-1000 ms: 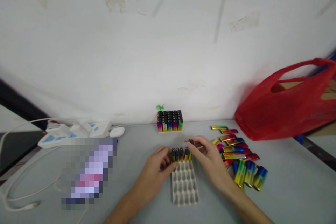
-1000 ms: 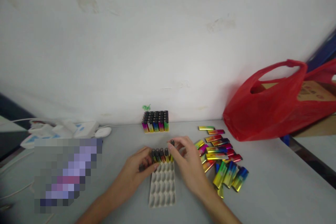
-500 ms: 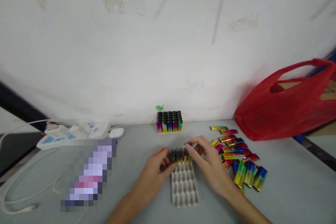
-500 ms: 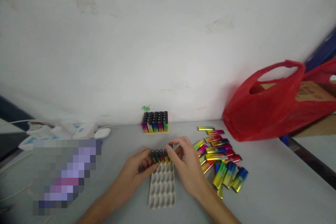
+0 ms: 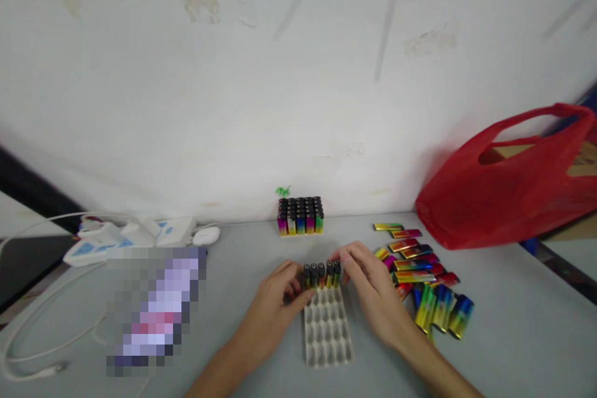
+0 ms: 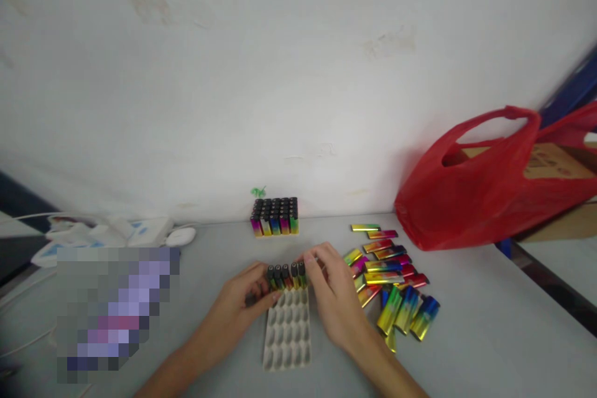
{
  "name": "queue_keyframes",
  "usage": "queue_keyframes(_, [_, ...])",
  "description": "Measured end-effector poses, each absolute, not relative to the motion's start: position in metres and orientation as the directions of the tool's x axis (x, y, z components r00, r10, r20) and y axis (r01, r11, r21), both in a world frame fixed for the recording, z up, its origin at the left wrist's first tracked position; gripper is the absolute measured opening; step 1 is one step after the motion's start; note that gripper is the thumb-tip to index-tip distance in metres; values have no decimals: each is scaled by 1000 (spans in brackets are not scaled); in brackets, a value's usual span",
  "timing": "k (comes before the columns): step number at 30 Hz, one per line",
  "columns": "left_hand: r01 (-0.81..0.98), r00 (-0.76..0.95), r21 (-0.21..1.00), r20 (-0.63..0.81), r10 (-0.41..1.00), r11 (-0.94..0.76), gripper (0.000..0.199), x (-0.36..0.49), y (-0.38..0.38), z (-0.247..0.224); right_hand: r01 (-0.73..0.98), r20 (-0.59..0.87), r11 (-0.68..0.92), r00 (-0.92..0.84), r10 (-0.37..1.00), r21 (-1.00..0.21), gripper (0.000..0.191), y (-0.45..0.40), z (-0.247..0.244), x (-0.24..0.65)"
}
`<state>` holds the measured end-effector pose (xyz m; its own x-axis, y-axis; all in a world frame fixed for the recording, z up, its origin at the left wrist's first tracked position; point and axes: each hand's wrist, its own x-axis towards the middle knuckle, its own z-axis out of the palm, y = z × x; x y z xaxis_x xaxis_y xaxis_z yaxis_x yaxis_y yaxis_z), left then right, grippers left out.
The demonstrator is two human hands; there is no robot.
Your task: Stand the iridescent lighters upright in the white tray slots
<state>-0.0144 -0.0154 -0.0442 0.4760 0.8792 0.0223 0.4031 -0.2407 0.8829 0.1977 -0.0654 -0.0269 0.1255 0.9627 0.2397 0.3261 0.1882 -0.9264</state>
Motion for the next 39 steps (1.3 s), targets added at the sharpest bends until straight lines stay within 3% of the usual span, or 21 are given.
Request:
queue_keyframes(24, [416,484,876,16,875,-246,24,-15,-16,-42,360,228,171,120,966,-917,41,-65,-25,196])
queue_keyframes(39, [388,481,887,37,876,-251,25,-17,-14,-50,436,262,213,54,963,-874,28,-70,-26,193])
